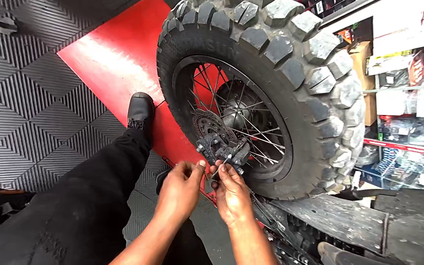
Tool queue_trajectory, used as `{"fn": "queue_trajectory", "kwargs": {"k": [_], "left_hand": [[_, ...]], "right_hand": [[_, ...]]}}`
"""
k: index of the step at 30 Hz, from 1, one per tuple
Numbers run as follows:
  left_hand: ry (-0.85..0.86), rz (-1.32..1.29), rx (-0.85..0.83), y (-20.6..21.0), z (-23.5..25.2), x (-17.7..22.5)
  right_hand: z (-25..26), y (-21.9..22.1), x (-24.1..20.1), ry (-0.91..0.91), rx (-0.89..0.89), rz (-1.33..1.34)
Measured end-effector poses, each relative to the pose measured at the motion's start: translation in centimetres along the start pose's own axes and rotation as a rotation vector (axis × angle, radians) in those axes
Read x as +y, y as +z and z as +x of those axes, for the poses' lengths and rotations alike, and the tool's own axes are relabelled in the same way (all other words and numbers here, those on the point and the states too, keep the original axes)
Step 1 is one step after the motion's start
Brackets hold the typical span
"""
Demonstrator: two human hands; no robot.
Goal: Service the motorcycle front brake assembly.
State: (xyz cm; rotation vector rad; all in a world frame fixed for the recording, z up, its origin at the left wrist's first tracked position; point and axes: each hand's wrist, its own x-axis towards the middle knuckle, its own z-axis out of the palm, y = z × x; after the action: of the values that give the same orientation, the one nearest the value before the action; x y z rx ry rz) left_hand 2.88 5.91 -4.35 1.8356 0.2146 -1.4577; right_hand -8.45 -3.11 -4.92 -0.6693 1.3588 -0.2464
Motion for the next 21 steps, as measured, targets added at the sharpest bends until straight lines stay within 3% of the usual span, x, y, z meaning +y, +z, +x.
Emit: {"fn": "queue_trajectory", "kwargs": {"k": [2, 5, 9, 17, 21], "left_hand": [[0.142, 0.144, 0.100, -0.2, 0.3, 1.2], [0.258, 0.387, -0.034, 0.8, 1.3, 3.9], [0.250, 0.720, -0.159, 3.4, 3.7, 6.9], [0.318, 0.787, -0.115, 4.2, 3.9, 5.7], [0.329, 0.752, -0.130, 4.6, 4.1, 5.3]], "right_hand": [[0.1, 0.3, 0.2, 0.011, 0.024, 0.051], [0.1, 0.5, 0.6, 0.041, 0.046, 0.189], [0.0, 1.1, 0.3, 0.019, 0.114, 0.196], [-0.7, 0.9, 0.4, -0.032, 0.053, -0.045], [-2.4, -0.9, 0.6, -0.108, 0.011, -0.317]]}}
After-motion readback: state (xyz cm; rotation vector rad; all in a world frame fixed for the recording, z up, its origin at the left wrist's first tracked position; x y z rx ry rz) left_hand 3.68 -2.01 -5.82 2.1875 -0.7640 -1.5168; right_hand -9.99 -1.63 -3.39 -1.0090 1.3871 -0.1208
